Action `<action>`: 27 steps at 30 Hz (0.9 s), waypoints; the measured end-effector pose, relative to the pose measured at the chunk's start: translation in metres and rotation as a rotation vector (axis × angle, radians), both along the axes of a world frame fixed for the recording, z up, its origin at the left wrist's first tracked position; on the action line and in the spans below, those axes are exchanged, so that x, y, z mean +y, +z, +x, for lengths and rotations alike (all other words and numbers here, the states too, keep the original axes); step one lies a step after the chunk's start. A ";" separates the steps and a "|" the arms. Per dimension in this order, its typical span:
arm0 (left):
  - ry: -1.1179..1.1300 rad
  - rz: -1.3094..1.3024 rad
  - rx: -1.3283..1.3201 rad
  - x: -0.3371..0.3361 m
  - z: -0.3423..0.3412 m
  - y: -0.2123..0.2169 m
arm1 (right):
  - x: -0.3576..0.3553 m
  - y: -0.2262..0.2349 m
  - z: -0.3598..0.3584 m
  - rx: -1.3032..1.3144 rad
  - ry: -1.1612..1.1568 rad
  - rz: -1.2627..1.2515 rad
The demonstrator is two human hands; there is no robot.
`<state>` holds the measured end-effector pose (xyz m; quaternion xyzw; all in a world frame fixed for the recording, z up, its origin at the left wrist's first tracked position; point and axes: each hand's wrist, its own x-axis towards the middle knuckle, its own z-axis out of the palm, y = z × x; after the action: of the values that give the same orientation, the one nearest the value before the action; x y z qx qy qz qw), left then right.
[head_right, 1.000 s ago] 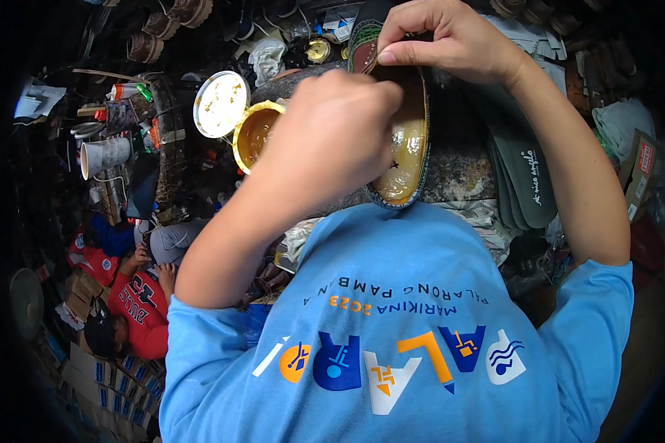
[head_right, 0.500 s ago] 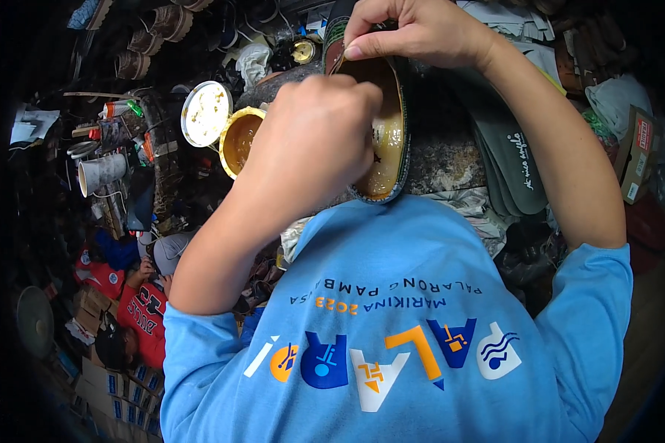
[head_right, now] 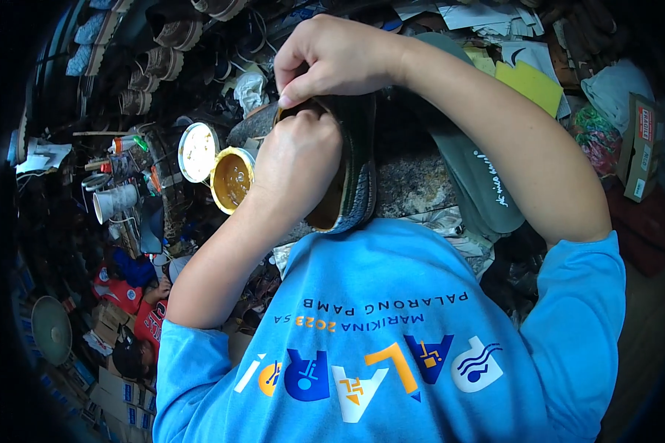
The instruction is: Applying adhesive to the interior of a shoe and inserting a matching insole.
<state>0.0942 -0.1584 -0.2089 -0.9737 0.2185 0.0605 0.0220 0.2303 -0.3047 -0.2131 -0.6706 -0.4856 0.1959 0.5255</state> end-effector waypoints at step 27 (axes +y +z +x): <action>0.096 -0.101 0.246 -0.007 -0.018 0.088 | -0.001 -0.004 -0.006 -0.004 -0.056 -0.050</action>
<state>0.0758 -0.1656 -0.1206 -0.9681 0.1755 0.1694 -0.0571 0.2244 -0.3058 -0.2170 -0.6972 -0.4627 0.1919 0.5129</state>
